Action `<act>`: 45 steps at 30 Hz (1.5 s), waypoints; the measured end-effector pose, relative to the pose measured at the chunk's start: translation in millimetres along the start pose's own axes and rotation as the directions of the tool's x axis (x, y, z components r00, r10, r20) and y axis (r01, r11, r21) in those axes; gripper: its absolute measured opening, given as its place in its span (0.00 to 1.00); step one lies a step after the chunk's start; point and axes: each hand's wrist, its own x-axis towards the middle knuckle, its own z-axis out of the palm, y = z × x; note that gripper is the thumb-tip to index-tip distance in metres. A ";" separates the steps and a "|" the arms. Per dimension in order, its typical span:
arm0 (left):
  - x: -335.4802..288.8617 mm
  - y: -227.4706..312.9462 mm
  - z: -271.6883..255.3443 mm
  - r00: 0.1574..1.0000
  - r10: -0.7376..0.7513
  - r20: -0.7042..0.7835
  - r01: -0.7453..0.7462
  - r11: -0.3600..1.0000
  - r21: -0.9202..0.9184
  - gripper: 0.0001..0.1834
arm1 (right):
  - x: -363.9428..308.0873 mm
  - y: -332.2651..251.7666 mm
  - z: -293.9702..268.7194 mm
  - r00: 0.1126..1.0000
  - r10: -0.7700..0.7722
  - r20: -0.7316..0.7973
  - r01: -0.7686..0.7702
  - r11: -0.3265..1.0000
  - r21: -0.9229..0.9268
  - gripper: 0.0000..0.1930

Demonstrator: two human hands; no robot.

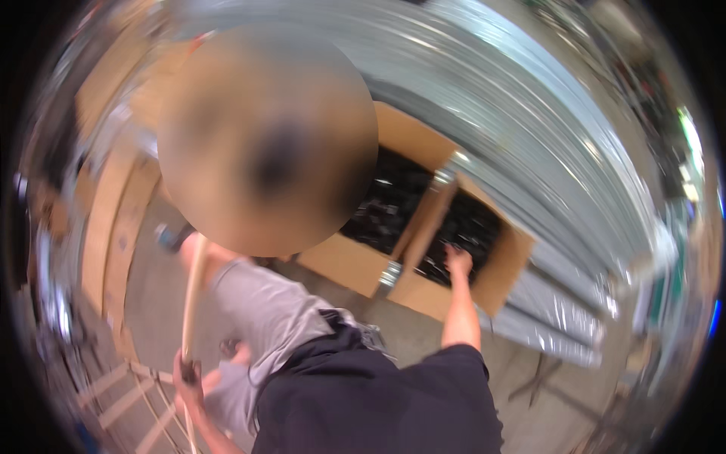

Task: The person assembles a structure by sliding black plastic connectors onto wooden dowels and joining them together.

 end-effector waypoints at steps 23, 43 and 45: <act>49.4 18.1 19.3 0.946 0.267 -0.183 -0.234 0.955 0.183 0.16 | 8.5 -224.4 -18.2 0.399 -0.913 -0.085 0.806 0.305 0.507 0.24; -11.3 -15.9 -120.3 0.857 0.437 -0.273 -0.255 0.820 0.513 0.24 | -310.6 -320.9 95.5 0.412 -0.473 0.779 0.245 0.881 0.405 0.10; -11.6 -16.0 -118.2 0.848 0.437 -0.300 -0.248 0.827 0.505 0.22 | -306.4 -320.1 90.6 0.404 -0.497 0.768 0.298 0.865 0.403 0.11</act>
